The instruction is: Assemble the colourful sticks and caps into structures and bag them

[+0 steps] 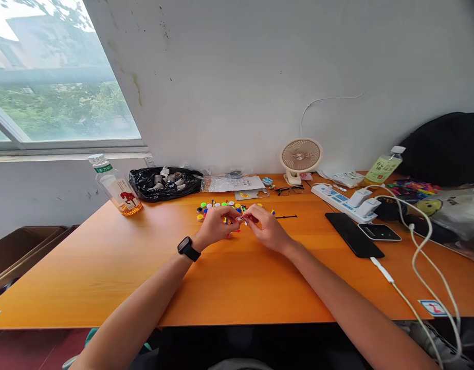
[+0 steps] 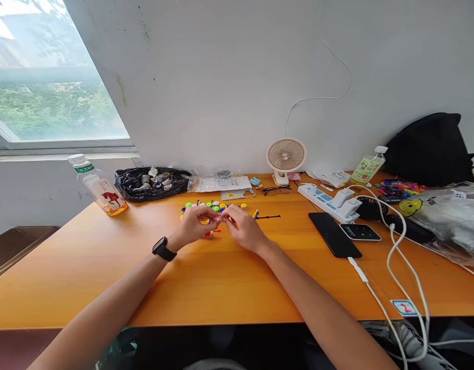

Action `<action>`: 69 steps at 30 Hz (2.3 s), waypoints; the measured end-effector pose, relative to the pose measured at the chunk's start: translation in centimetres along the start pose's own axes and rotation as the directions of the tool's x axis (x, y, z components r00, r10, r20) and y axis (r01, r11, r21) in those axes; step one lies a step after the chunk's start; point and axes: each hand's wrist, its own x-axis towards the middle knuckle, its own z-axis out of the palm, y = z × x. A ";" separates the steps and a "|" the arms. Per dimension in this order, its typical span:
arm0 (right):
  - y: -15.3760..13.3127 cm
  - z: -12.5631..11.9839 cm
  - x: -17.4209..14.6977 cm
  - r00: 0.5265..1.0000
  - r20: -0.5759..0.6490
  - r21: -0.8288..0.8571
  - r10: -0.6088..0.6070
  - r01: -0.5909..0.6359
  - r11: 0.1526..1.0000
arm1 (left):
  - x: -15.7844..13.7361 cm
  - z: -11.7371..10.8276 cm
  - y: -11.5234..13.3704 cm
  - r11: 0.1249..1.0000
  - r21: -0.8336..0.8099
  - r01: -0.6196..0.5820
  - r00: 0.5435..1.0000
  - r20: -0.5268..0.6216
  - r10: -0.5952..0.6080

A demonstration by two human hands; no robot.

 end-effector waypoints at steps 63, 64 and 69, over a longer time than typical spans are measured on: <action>1.1 0.3 0.1 0.949 0.097 0.203 0.300 -0.314 0.927 | 0.7 -1.4 0.3 0.848 -0.407 0.340 0.938 0.213 -0.274; 1.1 0.3 0.1 0.949 0.098 0.202 0.299 -0.314 0.928 | 0.7 -1.3 0.4 0.844 -0.415 0.341 0.938 0.215 -0.274; 1.2 0.2 0.0 0.949 0.101 0.205 0.298 -0.313 0.927 | 0.7 -1.3 0.5 0.828 -0.440 0.348 0.936 0.218 -0.277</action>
